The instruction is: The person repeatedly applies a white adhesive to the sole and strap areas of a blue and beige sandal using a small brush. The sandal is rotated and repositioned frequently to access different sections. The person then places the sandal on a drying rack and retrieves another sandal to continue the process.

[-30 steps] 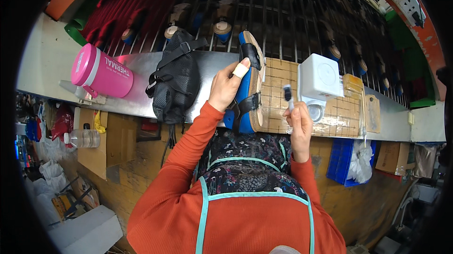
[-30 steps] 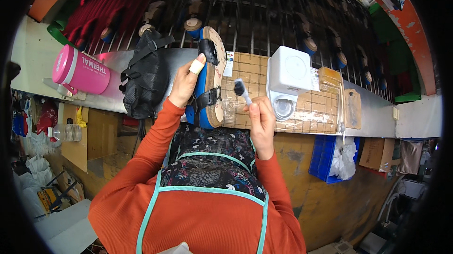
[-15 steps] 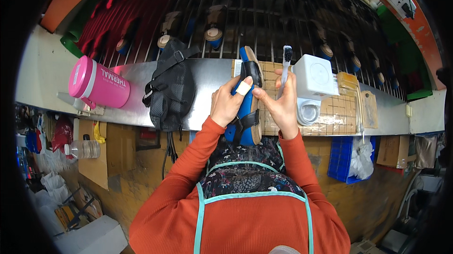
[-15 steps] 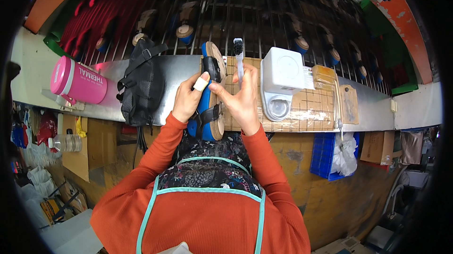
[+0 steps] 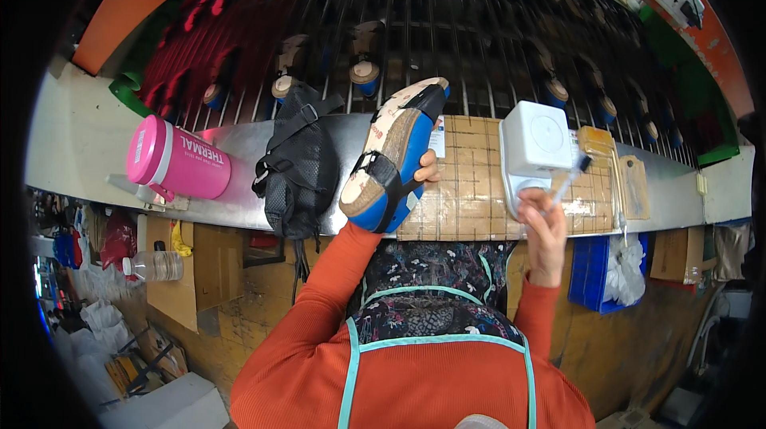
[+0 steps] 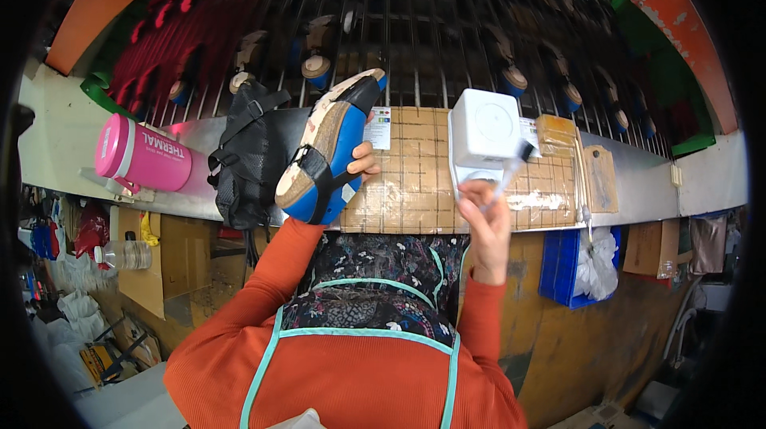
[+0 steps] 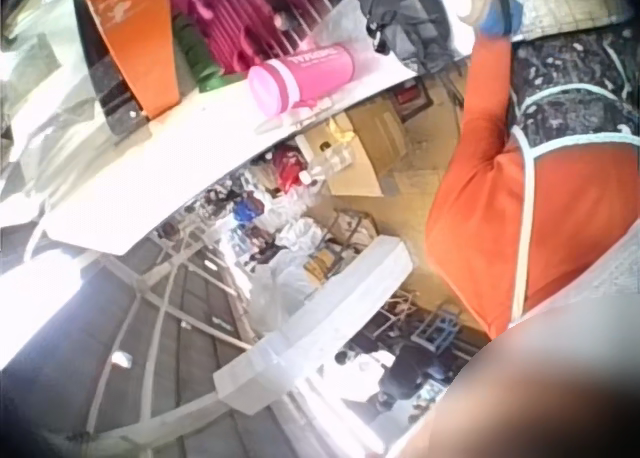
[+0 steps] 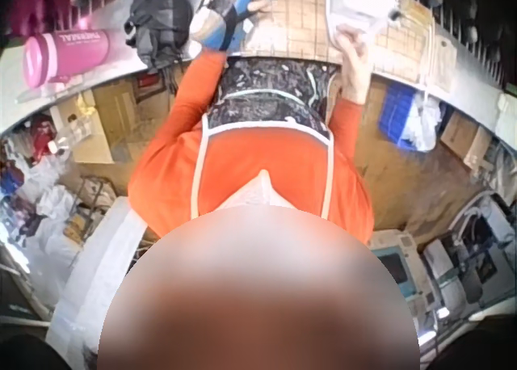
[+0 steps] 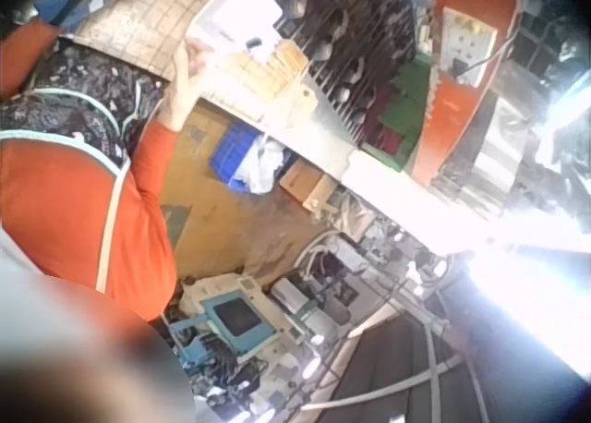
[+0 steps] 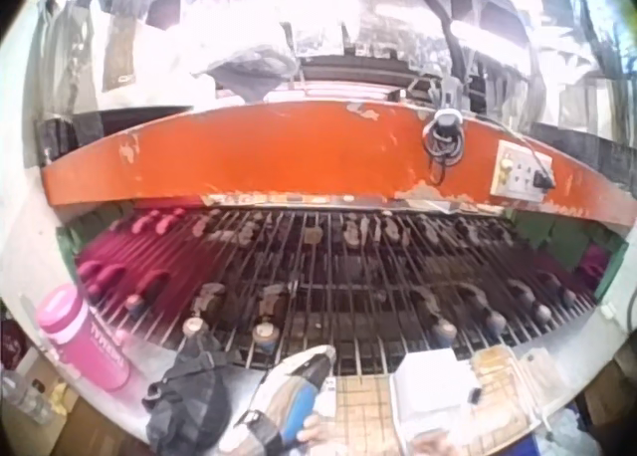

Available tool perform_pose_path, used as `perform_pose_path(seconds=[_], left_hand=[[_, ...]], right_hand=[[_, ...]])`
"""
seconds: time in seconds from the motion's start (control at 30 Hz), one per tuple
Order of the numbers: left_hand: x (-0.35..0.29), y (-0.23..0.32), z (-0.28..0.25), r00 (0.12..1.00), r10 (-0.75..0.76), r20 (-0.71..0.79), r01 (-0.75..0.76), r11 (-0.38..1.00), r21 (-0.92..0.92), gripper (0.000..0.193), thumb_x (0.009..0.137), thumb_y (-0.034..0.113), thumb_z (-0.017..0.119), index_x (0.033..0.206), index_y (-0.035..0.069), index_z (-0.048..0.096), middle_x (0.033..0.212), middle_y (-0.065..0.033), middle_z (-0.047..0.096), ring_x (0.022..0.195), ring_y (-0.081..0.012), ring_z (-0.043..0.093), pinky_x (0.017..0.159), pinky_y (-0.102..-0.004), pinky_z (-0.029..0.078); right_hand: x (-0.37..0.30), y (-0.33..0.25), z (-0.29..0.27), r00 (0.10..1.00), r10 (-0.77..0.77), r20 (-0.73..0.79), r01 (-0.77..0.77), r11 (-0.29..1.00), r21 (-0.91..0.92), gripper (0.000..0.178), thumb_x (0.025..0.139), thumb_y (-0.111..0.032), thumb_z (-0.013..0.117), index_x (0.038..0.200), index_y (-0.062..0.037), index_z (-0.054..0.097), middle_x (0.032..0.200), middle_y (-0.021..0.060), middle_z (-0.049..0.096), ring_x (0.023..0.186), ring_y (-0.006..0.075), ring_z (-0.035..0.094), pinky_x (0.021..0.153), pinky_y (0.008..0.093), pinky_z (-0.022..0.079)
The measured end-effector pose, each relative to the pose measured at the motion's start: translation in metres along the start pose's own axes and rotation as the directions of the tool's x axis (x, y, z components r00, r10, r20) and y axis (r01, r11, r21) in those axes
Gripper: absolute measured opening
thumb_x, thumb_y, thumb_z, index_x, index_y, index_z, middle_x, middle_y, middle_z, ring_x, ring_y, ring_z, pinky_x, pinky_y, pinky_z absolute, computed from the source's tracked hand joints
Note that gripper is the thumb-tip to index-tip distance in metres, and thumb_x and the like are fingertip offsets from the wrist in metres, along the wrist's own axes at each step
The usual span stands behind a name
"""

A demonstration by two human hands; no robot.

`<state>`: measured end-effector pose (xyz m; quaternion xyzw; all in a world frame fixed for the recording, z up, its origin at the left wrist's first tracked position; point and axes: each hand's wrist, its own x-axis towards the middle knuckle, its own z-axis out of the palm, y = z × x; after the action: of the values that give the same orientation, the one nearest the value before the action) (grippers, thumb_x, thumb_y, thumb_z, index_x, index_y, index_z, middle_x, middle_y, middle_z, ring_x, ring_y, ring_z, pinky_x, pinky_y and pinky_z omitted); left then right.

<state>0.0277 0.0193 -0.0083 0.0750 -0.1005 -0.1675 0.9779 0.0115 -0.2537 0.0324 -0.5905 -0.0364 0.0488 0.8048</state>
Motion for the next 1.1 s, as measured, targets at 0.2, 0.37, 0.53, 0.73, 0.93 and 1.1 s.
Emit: perform_pose_path(seconds=[0.2, 0.37, 0.53, 0.73, 0.93, 1.1], left_hand=[[0.024, 0.001, -0.012, 0.972, -0.116, 0.203, 0.157, 0.968, -0.195, 0.077, 0.093, 0.066, 0.038, 0.150, 0.014, 0.029, 0.084, -0.0037, 0.052, 0.068, -0.0133, 0.052, 0.083, -0.0345, 0.031], [0.017, -0.003, -0.022, 0.977, -0.157, 0.144, 0.190, 0.948, -0.254, 0.078, 0.091, 0.067, 0.039, 0.149, 0.016, 0.031, 0.084, -0.0039, 0.053, 0.067, -0.0131, 0.052, 0.082, -0.0333, 0.031], [0.016, -0.005, -0.020, 0.982, -0.163, 0.100, 0.185, 0.941, -0.283, 0.079, 0.091, 0.066, 0.043, 0.151, 0.016, 0.027, 0.087, -0.0048, 0.052, 0.069, -0.0139, 0.051, 0.083, -0.0330, 0.032], [0.027, -0.005, -0.024, 0.991, -0.125, -0.056, 0.097, 0.928, -0.361, 0.069, 0.092, 0.056, 0.048, 0.142, 0.009, 0.037, 0.094, -0.0077, 0.054, 0.078, -0.0168, 0.052, 0.084, -0.0344, 0.035], [0.101, 0.020, -0.054, 0.969, -0.180, -0.168, 0.155, 0.976, -0.151, 0.051, 0.093, 0.049, 0.047, 0.123, 0.009, 0.054, 0.118, -0.0150, 0.060, 0.097, -0.0297, 0.061, 0.100, -0.0521, 0.039], [0.161, 0.028, -0.080, 0.886, -0.329, -0.328, 0.232, 0.925, -0.301, 0.060, 0.092, 0.063, 0.040, 0.118, 0.010, 0.050, 0.108, -0.0190, 0.056, 0.077, -0.0273, 0.057, 0.070, -0.0389, 0.051]], right_hand=[[-0.005, -0.012, -0.071, 0.993, -0.117, -0.034, 0.122, 0.955, 0.270, 0.018, 0.090, -0.016, 0.064, 0.101, -0.0125, 0.050, 0.110, 0.0121, 0.059, 0.089, 0.0164, 0.056, 0.078, 0.0303, 0.047], [0.028, 0.029, -0.127, 0.995, -0.104, -0.009, 0.093, 0.850, 0.519, 0.013, 0.095, -0.022, 0.058, 0.103, -0.0112, 0.056, 0.110, 0.0120, 0.059, 0.094, 0.0195, 0.053, 0.082, 0.0351, 0.042], [0.033, 0.061, -0.156, 0.993, -0.084, -0.085, 0.117, 0.815, 0.567, 0.017, 0.096, -0.023, 0.057, 0.101, -0.0077, 0.059, 0.111, 0.0134, 0.059, 0.096, 0.0214, 0.053, 0.083, 0.0357, 0.043], [0.034, 0.064, -0.160, 0.994, -0.083, -0.073, 0.110, 0.817, 0.566, 0.016, 0.096, -0.022, 0.056, 0.102, -0.0082, 0.060, 0.109, 0.0125, 0.059, 0.093, 0.0202, 0.053, 0.081, 0.0340, 0.044], [0.032, 0.066, -0.156, 0.993, -0.076, -0.095, 0.119, 0.779, 0.616, 0.013, 0.096, -0.021, 0.057, 0.098, -0.0089, 0.062, 0.108, 0.0109, 0.060, 0.094, 0.0202, 0.054, 0.082, 0.0353, 0.044], [0.033, 0.058, -0.143, 0.992, -0.036, -0.123, 0.101, 0.810, 0.577, 0.012, 0.094, -0.022, 0.059, 0.097, -0.0109, 0.060, 0.104, 0.0098, 0.061, 0.090, 0.0193, 0.056, 0.080, 0.0349, 0.044]])
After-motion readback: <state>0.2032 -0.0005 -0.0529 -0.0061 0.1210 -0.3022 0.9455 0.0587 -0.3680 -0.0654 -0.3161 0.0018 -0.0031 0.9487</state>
